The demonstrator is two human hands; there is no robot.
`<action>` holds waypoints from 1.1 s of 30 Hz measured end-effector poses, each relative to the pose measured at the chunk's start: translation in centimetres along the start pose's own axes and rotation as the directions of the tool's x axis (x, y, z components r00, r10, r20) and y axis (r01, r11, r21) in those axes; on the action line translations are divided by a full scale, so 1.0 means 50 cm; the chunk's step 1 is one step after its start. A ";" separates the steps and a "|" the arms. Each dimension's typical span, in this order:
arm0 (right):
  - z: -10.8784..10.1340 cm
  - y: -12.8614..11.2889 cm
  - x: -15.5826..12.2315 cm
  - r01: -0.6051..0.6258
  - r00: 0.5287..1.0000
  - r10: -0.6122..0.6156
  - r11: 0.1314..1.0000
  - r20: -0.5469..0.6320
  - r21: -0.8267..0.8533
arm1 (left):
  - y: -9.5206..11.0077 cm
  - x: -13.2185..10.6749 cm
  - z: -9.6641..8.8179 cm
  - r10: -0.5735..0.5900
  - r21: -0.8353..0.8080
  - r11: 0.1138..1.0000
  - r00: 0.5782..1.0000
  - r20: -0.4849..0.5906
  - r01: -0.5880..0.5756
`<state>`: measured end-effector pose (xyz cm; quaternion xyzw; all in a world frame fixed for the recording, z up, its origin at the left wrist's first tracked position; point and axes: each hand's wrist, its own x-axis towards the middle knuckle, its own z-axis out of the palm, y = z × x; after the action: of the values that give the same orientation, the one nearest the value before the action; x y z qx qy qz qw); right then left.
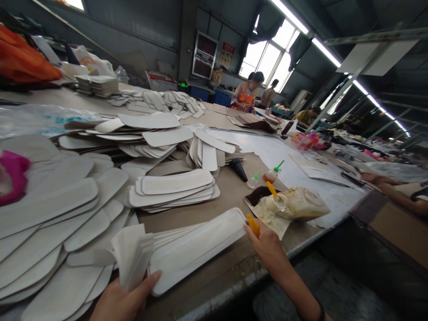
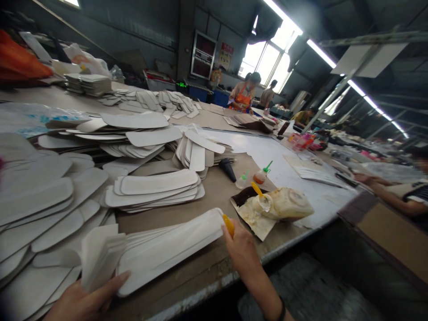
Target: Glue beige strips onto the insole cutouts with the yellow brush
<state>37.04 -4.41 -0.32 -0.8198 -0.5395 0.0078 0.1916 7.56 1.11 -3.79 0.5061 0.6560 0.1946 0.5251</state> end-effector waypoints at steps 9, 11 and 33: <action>-0.040 -0.025 0.007 -0.428 0.902 0.390 0.861 0.183 0.275 | 0.029 -0.024 -0.020 0.061 -0.078 0.995 0.998 0.024 -0.059; -0.048 -0.034 0.006 -0.529 0.847 0.434 0.735 0.306 0.424 | 0.035 -0.031 -0.030 0.063 -0.117 0.991 0.998 0.004 -0.062; -0.015 -0.193 -0.054 -0.673 0.732 0.235 0.104 0.639 0.733 | -0.029 -0.065 -0.140 0.035 -0.859 0.417 0.939 0.342 0.297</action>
<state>27.56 -3.71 2.95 -0.6454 -0.1607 0.5366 0.5193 0.46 -0.36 -0.73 0.1166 0.3971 0.3910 0.8221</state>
